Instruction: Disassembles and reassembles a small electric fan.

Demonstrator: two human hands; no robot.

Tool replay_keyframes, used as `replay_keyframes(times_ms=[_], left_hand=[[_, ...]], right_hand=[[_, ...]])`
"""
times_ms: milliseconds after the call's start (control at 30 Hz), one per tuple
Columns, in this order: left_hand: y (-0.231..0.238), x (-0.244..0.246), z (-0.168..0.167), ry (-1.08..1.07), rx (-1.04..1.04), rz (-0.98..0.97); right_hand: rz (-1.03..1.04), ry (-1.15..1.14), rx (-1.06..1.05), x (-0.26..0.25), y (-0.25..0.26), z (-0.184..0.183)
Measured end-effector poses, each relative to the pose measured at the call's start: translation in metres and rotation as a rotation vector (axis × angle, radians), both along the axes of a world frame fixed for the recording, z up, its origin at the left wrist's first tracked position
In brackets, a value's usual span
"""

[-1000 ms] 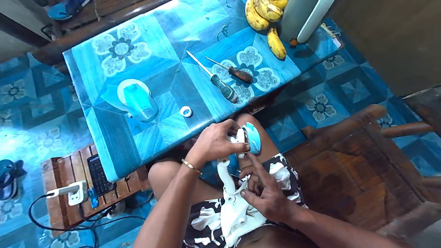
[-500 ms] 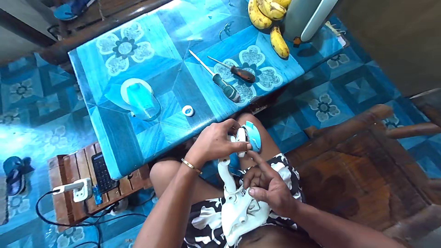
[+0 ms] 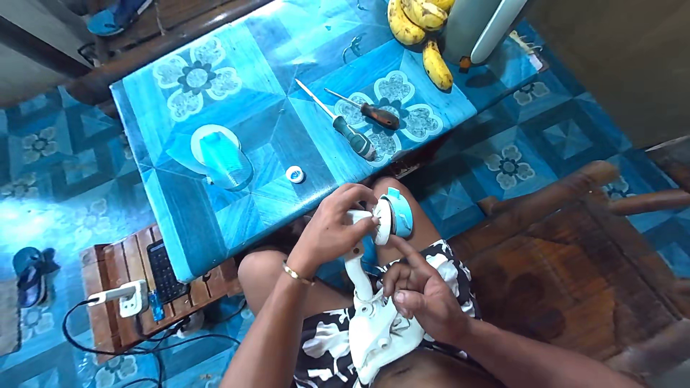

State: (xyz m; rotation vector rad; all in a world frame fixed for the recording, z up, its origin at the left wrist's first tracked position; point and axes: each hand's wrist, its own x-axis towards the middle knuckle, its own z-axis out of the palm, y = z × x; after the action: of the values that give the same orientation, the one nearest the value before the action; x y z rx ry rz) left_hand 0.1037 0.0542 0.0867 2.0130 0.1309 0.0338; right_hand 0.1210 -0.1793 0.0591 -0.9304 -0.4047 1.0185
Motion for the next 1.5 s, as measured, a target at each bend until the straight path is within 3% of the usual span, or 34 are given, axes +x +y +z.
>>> replay_keyframes(times_ms=[333,533,667,833,933,1033,1133,1200,1400,1500], left_hand=[[-0.016,-0.021,-0.003,-0.182,0.361,-0.037],[-0.02,-0.022,0.0,-0.226,0.41,-0.038],[0.002,-0.025,-0.008,-0.185,0.145,0.007],[0.014,-0.043,-0.031,-0.204,-0.453,0.212],[0.006,-0.056,-0.049,-0.252,-0.862,0.414],[-0.002,-0.063,-0.058,-0.353,-1.105,0.49],[-0.004,-0.079,-0.068,-0.477,-1.265,0.443],[-0.006,-0.091,-0.082,-0.581,-1.394,0.429],[-0.03,-0.094,-0.11,-0.662,-1.745,0.68],[-0.029,-0.093,-0.113,-0.625,-1.738,0.646]], right_hand=[[0.046,0.366,0.132,-0.007,-0.011,0.005],[0.02,0.014,-0.042,-0.018,-0.014,0.009],[0.137,-0.219,-0.162,0.004,-0.001,0.017],[0.396,-0.502,-0.373,0.032,0.027,0.04],[0.531,-0.817,-0.464,0.027,0.041,0.052],[0.505,-1.228,-0.486,0.006,0.05,0.055],[0.394,-1.493,-0.462,-0.013,0.059,0.051],[0.348,-1.566,-0.436,-0.02,0.065,0.042],[0.499,-1.484,-0.545,-0.024,0.082,0.028],[0.47,-1.489,-0.552,-0.016,0.083,0.021]])
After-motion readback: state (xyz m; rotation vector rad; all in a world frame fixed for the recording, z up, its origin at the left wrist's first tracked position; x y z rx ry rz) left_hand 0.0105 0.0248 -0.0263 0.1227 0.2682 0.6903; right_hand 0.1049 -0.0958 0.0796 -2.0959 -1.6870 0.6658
